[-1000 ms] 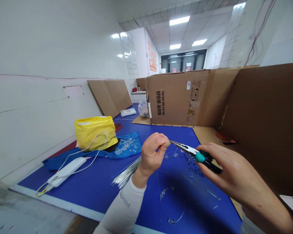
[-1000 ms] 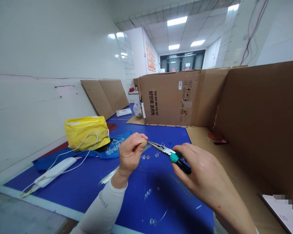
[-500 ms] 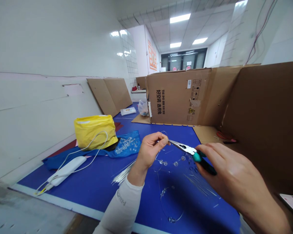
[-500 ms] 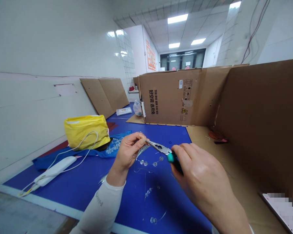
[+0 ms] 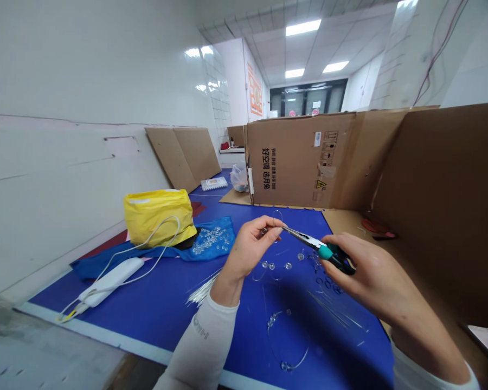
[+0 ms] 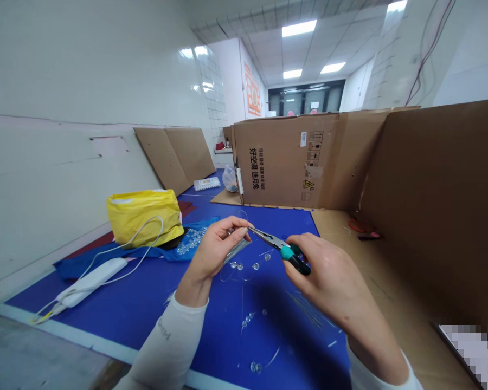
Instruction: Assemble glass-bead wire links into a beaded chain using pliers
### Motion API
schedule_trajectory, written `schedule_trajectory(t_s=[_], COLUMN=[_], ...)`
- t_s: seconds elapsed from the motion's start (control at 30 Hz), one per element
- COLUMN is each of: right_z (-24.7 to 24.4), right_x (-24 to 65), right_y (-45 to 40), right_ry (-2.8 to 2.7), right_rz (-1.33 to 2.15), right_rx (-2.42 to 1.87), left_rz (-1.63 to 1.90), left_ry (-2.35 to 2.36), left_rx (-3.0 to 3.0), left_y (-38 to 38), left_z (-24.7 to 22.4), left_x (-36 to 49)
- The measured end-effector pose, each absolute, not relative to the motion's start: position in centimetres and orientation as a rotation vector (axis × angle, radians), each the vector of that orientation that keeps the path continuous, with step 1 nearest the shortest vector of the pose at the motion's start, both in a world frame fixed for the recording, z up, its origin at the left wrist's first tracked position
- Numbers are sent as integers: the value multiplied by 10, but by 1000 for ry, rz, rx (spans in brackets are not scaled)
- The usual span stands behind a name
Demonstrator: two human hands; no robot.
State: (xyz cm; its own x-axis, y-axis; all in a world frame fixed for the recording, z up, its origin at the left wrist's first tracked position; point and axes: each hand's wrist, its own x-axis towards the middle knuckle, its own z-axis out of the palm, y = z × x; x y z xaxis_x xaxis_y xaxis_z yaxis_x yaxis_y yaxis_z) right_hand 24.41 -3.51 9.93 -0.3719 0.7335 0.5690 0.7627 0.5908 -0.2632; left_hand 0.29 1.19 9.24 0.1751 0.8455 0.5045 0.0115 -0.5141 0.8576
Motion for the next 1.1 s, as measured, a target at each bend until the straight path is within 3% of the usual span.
schedule_trajectory(t_s=[0.7,1.1], right_z=[99,104], right_x=[241,244], right_y=[-30,-36], right_ry=[-2110,-2132], right_rz=[177,146], right_rx=[-1281,-1249], left_rz=[1428,1599], left_ry=[874,1007], left_rx=[1536,2011], left_y=[14,13], left_z=[93,95], left_x=[1,1])
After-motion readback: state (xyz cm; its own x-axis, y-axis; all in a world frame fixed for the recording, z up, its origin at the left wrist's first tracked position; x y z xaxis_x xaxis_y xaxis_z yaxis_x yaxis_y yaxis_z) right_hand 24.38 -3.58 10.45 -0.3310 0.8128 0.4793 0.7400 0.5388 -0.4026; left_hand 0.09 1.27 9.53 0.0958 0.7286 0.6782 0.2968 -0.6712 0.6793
